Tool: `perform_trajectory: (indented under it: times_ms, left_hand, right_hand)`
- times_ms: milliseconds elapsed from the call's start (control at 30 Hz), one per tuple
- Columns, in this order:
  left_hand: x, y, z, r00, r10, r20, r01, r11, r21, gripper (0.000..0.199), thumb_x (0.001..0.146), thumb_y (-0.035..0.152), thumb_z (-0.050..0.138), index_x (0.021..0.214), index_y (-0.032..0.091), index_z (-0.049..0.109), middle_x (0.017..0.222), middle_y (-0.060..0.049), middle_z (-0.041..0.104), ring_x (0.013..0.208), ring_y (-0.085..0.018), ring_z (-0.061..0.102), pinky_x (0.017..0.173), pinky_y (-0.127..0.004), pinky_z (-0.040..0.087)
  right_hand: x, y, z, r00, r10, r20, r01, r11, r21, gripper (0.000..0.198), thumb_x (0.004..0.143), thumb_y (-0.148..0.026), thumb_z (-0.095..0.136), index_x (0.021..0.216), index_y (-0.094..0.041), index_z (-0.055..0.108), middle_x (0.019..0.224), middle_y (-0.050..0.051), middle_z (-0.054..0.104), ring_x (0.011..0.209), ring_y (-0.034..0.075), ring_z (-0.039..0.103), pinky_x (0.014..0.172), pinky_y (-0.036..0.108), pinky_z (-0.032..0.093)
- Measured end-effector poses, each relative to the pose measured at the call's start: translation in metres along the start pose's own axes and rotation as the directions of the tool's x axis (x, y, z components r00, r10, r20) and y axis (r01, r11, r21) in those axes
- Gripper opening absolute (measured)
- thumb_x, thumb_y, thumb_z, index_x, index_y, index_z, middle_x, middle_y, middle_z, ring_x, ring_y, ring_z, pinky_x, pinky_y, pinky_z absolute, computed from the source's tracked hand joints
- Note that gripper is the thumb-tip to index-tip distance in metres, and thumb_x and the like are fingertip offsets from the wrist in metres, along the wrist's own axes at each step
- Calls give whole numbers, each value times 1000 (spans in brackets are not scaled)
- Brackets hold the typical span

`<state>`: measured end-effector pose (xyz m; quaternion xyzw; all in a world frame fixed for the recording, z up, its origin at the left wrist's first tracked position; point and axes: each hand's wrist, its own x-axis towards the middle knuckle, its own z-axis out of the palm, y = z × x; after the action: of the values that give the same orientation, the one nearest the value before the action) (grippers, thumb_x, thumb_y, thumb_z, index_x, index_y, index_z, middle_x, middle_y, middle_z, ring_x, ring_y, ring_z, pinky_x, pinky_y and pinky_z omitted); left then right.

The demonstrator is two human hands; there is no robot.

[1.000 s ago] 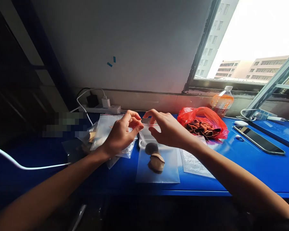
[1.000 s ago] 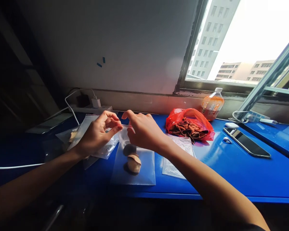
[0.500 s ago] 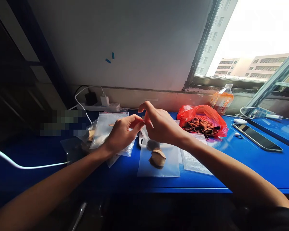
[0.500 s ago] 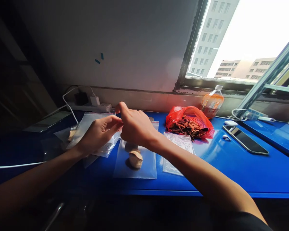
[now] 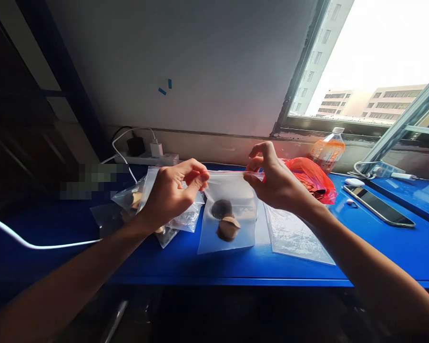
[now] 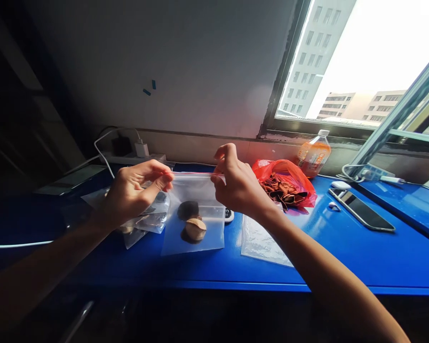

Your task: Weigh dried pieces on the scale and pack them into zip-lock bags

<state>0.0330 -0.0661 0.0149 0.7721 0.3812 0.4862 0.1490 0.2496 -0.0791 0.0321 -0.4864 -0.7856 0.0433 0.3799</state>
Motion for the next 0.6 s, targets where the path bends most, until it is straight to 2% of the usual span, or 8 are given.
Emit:
perform_trajectory:
  times_ms: [133, 200, 300, 333, 400, 500, 567, 600]
  left_hand:
    - [0, -1, -2, 1000, -14, -19, 13, 1000, -25, 9, 81, 30, 60, 78, 22, 63, 65, 1, 63, 62, -15, 60, 64, -32, 46]
    - [2, -1, -10, 999, -21, -49, 18, 998, -66, 8, 82, 29, 60, 79, 22, 62, 66, 2, 62, 62, -13, 58, 64, -31, 46]
    - [10, -3, -31, 974, -54, -219, 10, 981, -195, 7, 83, 27, 62, 81, 21, 61, 65, 4, 59, 62, -10, 53, 64, -29, 46]
    - [14, -4, -38, 963, -73, -259, 9, 971, -238, 7, 82, 27, 64, 80, 20, 62, 64, 4, 58, 62, -9, 52, 64, -28, 45]
    - [22, -7, -50, 951, -103, -293, 12, 954, -299, 6, 80, 25, 66, 81, 19, 64, 63, 4, 57, 61, -8, 51, 63, -28, 44]
    - [32, -20, -59, 934, -153, -323, 46, 948, -316, 11, 78, 28, 68, 85, 19, 67, 65, 5, 58, 61, -6, 49, 60, -26, 43]
    - [37, -35, -64, 916, -209, -343, 104, 948, -302, 19, 76, 36, 69, 87, 21, 66, 69, 7, 60, 63, -6, 48, 59, -25, 43]
    - [39, -44, -66, 905, -238, -352, 136, 947, -290, 23, 75, 41, 69, 88, 22, 66, 68, 8, 59, 63, -6, 48, 59, -25, 43]
  right_hand:
    - [-4, 18, -4, 998, 24, -59, -21, 998, 54, 36, 76, -18, 50, 109, -24, 37, 84, 3, 60, 72, 17, 56, 63, 34, 45]
    - [-6, 39, -11, 985, 78, -151, -76, 997, 21, 32, 75, -19, 51, 105, -23, 41, 83, 4, 59, 68, 17, 55, 63, 35, 45]
    - [-14, 86, -34, 900, 255, -354, -266, 964, 18, 17, 74, -20, 55, 89, -22, 48, 83, 10, 59, 66, 16, 55, 62, 36, 44]
    - [-17, 104, -44, 861, 334, -384, -334, 940, 69, 15, 74, -21, 56, 87, -22, 48, 81, 12, 60, 66, 16, 55, 61, 35, 44]
    - [-23, 138, -61, 812, 392, -433, -409, 911, 57, 9, 72, -20, 58, 79, -22, 52, 78, 13, 62, 67, 16, 55, 64, 36, 44]
    - [-28, 175, -75, 854, 430, -294, -453, 891, -13, 4, 70, -18, 59, 70, -21, 59, 69, 12, 63, 59, 15, 55, 60, 36, 41]
    - [-29, 191, -74, 894, 420, -159, -432, 901, -48, 3, 70, -20, 62, 67, -20, 63, 63, 11, 63, 53, 13, 53, 54, 34, 39]
    - [-29, 198, -72, 909, 389, -149, -401, 914, -59, 5, 68, -22, 65, 64, -18, 65, 59, 11, 63, 49, 12, 52, 50, 33, 37]
